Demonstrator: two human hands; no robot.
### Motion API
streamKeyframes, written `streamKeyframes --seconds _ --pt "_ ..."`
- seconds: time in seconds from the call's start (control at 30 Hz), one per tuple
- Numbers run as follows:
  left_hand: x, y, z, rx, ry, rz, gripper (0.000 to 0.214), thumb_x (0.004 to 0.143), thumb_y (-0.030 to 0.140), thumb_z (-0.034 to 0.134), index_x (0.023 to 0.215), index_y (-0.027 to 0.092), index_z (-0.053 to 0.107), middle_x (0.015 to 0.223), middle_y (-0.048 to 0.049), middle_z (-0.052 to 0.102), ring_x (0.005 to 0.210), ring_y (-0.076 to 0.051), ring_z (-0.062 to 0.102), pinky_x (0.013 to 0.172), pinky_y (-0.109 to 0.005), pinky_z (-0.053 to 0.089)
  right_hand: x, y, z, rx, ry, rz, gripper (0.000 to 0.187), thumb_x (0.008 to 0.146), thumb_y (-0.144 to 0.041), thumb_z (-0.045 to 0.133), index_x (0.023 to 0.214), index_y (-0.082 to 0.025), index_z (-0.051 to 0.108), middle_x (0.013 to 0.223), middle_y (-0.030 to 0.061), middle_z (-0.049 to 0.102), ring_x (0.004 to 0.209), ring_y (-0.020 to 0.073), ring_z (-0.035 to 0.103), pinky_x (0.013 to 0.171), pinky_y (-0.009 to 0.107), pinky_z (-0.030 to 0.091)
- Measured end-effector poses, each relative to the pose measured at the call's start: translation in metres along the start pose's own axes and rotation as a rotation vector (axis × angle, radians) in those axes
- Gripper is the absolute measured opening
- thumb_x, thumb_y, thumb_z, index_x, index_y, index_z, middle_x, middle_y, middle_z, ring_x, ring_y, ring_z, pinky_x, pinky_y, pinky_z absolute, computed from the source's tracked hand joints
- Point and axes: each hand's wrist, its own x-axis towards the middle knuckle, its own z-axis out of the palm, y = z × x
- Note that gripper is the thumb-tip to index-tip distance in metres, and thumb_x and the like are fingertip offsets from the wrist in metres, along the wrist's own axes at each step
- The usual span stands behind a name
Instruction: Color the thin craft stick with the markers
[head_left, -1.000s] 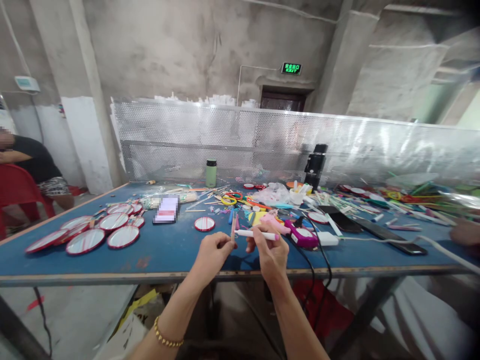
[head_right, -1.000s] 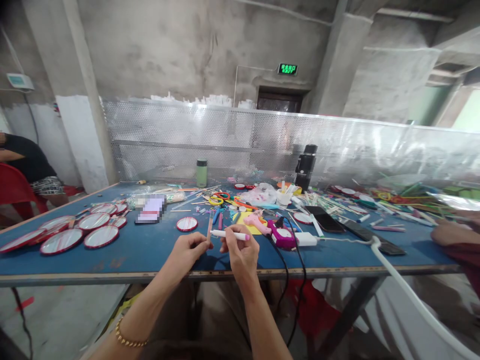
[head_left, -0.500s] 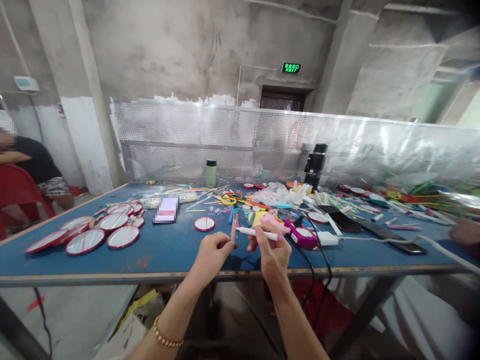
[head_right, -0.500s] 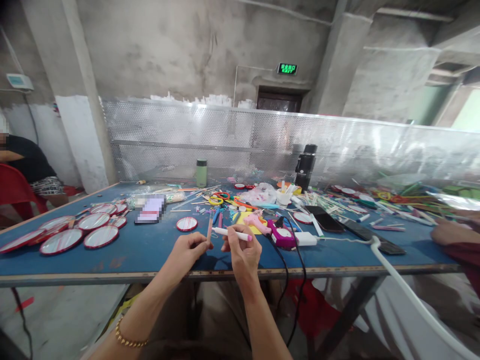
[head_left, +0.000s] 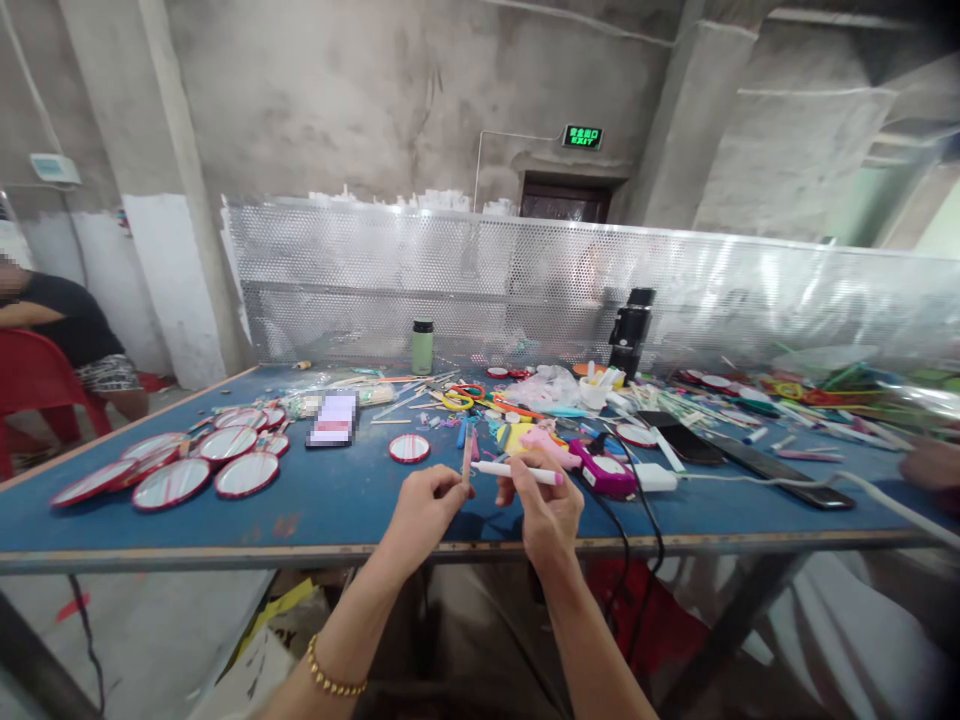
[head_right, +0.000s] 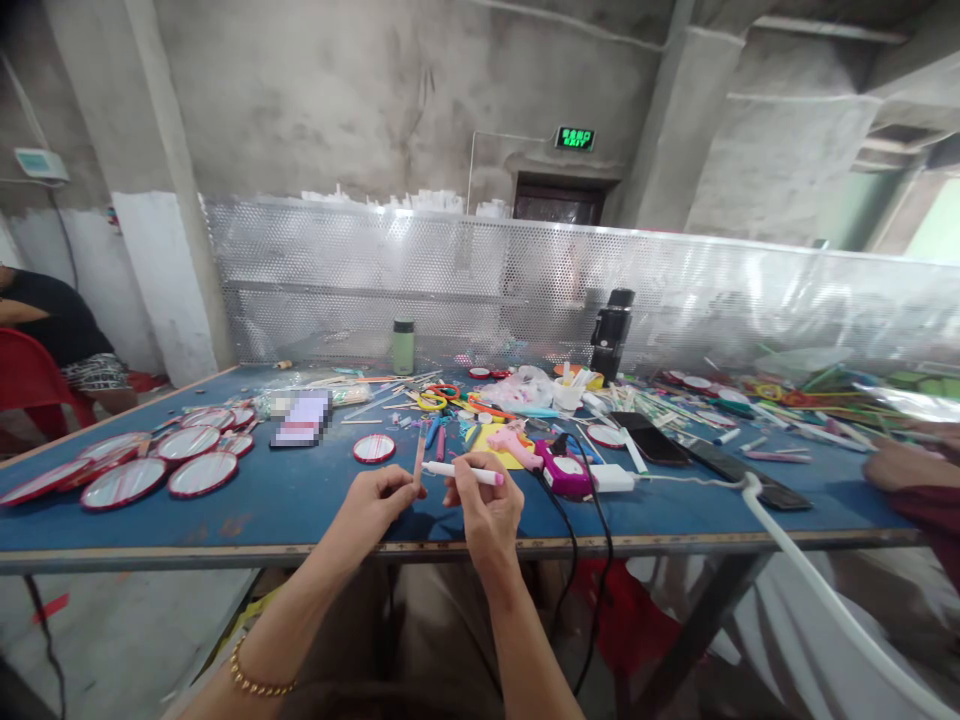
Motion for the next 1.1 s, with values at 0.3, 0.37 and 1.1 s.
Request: streamKeyframes --seconds 0.3,0.37,1.1 --pt "-0.0005 0.002 -0.0002 -0.001 0.007 -0.009 0.029 0.075 0.037 0.056 0.071 0.015 0.075 0.058 0.0011 0.053 0.059 -0.014 0.043 0.057 -0.026 0.031 -0.0001 -0.0015 0.0002 -0.021 -0.021 0.014 0.024 0.088 -0.04 0.071 0.079 -0.018 0.068 0.058 -0.0015 0.066 0.043 0.012 0.058 0.043 0.024 0.05" --pt "-0.0007 0.0022 -0.0002 0.0 0.005 -0.009 0.03 0.075 0.037 0.056 0.071 0.015 0.075 0.058 0.0011 0.053 0.059 -0.014 0.043 0.056 -0.026 0.032 -0.0003 -0.0014 0.0004 -0.022 -0.008 0.018 0.024 0.087 -0.04 0.072 0.079 -0.018 0.068 0.058 -0.0014 0.066 0.043 0.0123 0.058 0.043 0.025 0.05" --pt "-0.0001 -0.0015 -0.0001 0.034 0.001 0.019 0.027 0.077 0.034 0.058 0.069 0.015 0.074 0.062 0.0 0.058 0.064 -0.016 0.049 0.062 -0.027 0.035 0.0001 -0.0016 0.0014 0.012 0.021 0.01 0.025 0.086 -0.042 0.073 0.082 -0.018 0.067 0.061 -0.0018 0.065 0.044 0.0121 0.058 0.043 0.025 0.051"
